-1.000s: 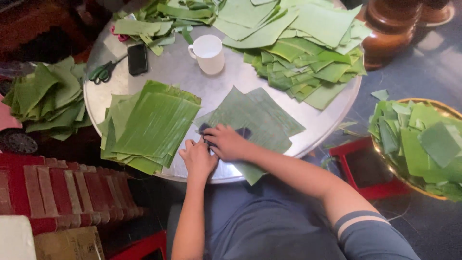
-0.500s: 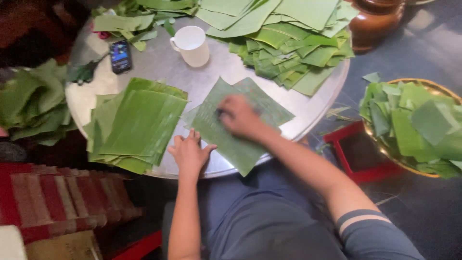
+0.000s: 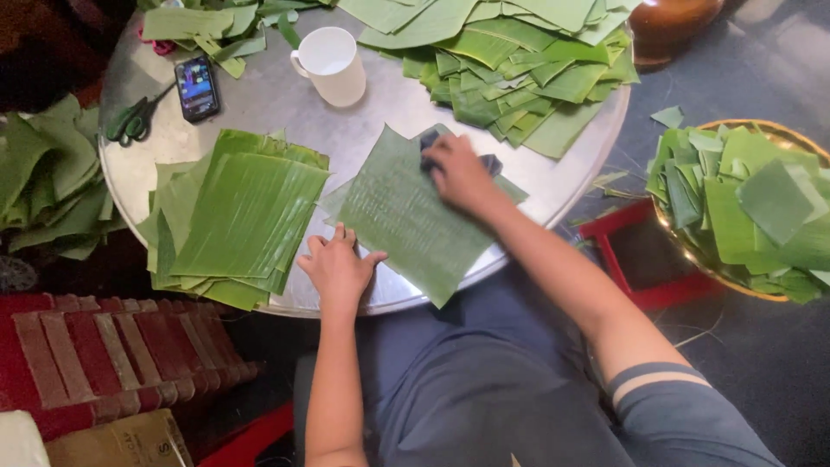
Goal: A person is cleaning banana leaves by wiping them with a cloth on a round metal table and stacking them.
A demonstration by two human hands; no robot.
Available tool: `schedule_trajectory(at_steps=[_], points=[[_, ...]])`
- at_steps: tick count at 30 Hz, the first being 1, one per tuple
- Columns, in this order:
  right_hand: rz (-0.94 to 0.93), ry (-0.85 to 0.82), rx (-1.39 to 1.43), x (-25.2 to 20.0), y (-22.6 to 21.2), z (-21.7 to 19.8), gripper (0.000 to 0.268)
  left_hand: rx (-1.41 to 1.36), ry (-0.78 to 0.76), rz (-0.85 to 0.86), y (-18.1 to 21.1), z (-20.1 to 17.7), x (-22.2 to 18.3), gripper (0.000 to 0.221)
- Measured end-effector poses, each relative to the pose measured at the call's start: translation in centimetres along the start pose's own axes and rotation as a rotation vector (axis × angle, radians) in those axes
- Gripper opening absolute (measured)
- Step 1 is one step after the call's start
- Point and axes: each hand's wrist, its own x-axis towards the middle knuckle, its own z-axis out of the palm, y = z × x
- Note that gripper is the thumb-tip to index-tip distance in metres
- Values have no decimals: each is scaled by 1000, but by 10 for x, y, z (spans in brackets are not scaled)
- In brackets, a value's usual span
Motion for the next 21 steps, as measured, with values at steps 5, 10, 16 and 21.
schedule_trajectory(at_steps=[5,10,16,21], points=[[-203,-151,205,-68,-90,50,38,19,13,-20,1,8,2,65],[-244,-122,209,-54,-56,40,38,15,23,-18,11,-10,-8,68],[244,17,-90,-22,8,19,37,18,51,-11,8,-3,-9,71],[-196,-16,302,-105,-92,47,29,5,32,-31,11,-7,-4,68]])
